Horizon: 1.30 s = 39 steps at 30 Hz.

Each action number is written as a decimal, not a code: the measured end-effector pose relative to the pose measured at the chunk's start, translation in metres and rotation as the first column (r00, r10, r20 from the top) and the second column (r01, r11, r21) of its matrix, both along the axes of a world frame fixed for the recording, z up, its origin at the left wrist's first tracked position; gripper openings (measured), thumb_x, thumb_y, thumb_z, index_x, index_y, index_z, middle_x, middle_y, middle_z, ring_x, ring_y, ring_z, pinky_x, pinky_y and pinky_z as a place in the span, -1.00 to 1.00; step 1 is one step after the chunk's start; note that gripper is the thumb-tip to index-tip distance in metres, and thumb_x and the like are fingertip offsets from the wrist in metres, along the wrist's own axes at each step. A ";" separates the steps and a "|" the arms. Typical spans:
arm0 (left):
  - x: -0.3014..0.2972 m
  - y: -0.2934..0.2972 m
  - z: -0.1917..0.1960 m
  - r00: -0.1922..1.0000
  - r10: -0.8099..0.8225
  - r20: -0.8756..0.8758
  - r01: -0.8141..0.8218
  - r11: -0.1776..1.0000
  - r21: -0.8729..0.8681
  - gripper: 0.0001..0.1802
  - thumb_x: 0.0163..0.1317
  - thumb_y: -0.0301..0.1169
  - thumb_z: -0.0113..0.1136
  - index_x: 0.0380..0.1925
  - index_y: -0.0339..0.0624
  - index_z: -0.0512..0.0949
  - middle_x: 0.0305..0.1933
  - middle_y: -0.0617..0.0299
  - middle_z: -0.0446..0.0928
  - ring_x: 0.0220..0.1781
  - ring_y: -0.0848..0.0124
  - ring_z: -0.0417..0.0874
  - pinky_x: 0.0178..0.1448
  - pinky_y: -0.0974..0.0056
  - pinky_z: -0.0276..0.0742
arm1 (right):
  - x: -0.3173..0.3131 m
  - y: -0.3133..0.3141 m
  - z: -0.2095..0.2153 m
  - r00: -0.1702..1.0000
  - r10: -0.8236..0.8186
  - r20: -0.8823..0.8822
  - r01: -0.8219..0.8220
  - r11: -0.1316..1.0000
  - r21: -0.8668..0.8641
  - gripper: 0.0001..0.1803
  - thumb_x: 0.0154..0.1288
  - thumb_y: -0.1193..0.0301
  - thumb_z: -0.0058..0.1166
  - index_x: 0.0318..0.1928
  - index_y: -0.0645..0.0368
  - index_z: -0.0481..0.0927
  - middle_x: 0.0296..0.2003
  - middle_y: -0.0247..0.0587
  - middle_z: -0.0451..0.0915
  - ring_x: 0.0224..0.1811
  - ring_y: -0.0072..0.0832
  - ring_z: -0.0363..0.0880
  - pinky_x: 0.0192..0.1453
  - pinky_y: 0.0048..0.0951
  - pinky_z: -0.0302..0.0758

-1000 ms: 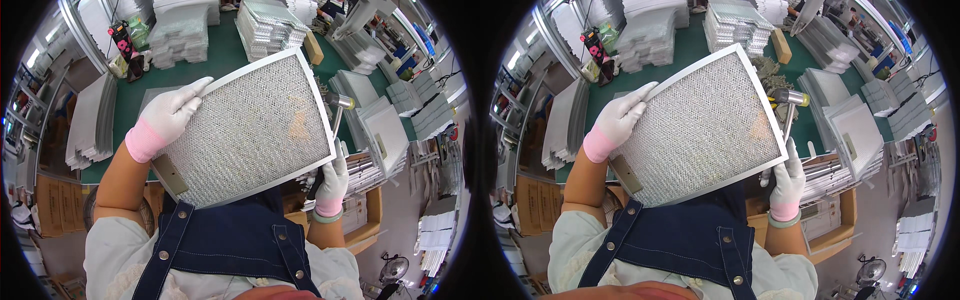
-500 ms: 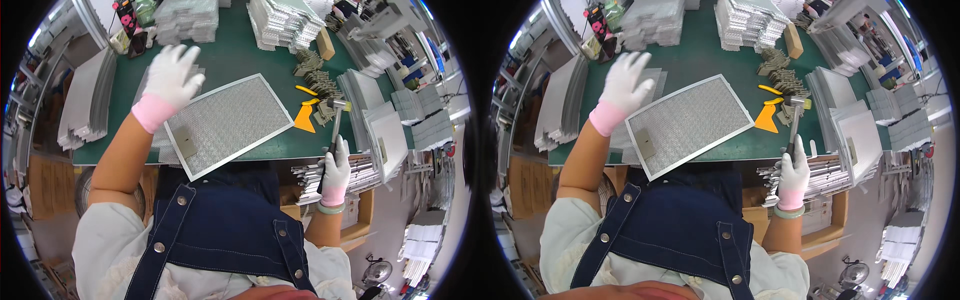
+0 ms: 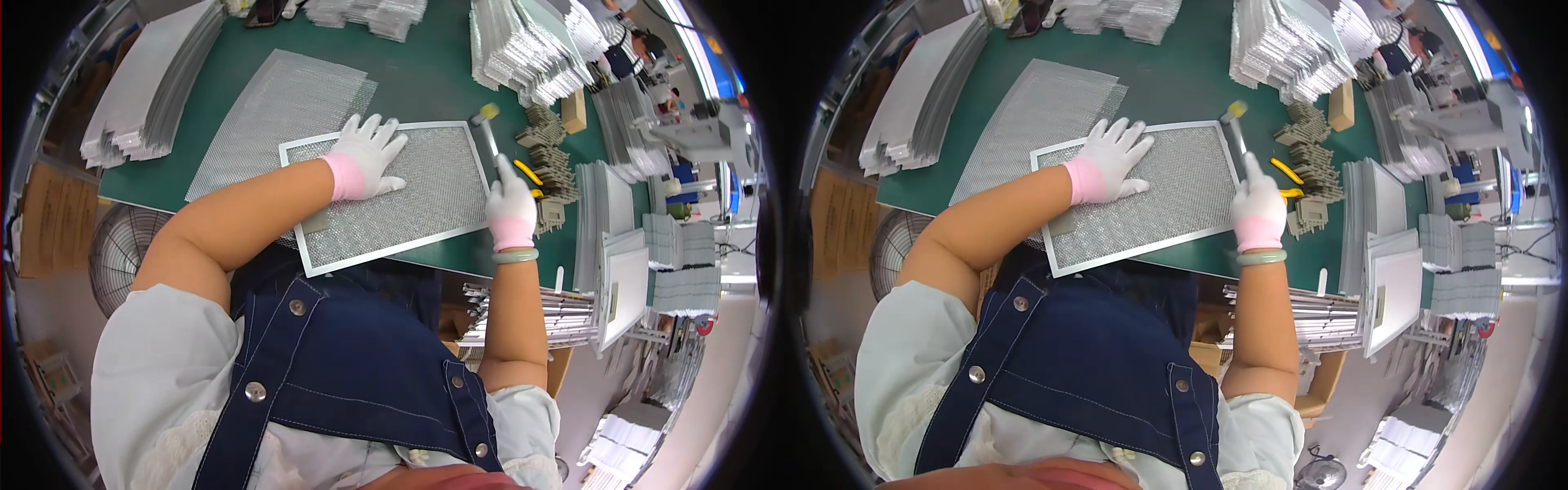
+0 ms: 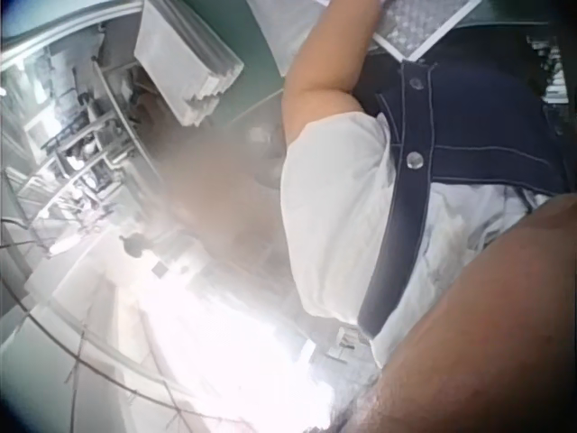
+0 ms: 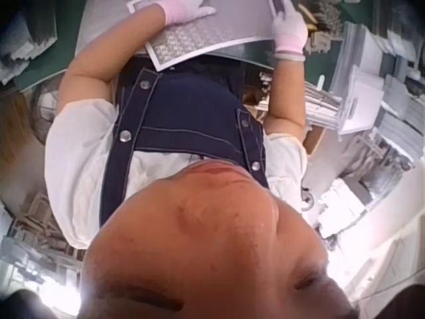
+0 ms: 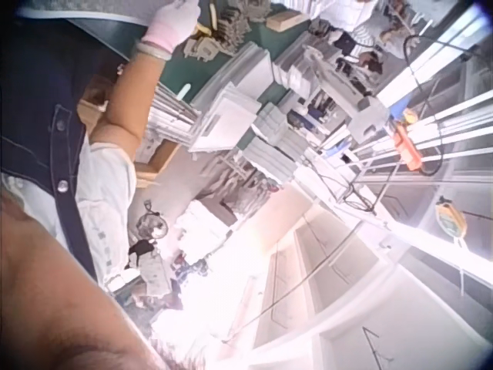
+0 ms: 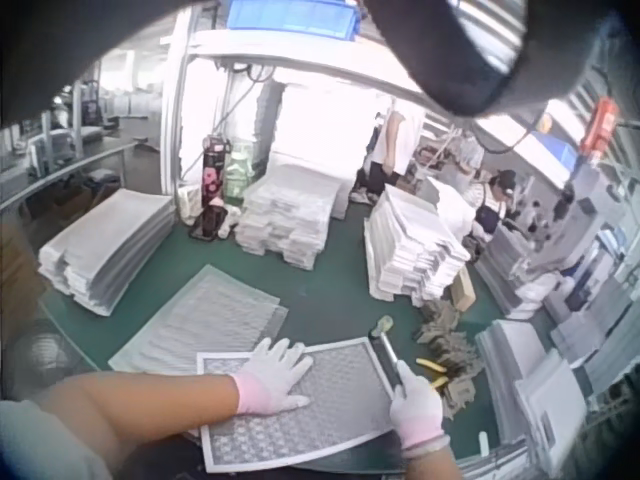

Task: The person assembles rectangular metal frames by placing mesh sheets into frames and securing them with a hammer. They handle the components one at a time, tapping the edges to fasten the mesh, and stack the finished units on the table.

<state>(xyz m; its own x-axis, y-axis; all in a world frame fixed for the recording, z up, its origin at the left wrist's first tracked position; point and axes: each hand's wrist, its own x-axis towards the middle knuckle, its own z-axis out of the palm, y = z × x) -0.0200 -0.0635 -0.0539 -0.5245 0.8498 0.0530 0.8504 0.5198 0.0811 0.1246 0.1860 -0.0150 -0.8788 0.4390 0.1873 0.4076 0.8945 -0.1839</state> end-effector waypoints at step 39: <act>-0.008 -0.082 0.199 0.865 -0.035 0.501 -0.168 0.920 0.353 -0.67 0.19 -0.22 0.38 -0.28 -0.32 0.65 -0.38 0.30 0.59 -0.30 0.54 0.58 -0.15 0.36 0.51 | 0.102 -0.053 -0.023 0.806 -0.521 -0.280 -0.191 0.219 -0.957 -0.38 0.49 0.55 -0.09 0.50 0.30 0.16 0.19 -0.09 0.53 -0.33 -0.59 0.59 -0.42 -0.62 0.58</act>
<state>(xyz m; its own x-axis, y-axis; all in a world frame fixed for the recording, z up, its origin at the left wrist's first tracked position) -0.0280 -0.1459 0.1452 -0.6212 0.7796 0.0796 0.6101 0.4173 0.6736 0.2269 0.1334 -0.0378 -0.6871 0.7089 -0.1591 0.0547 -0.1678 -0.9843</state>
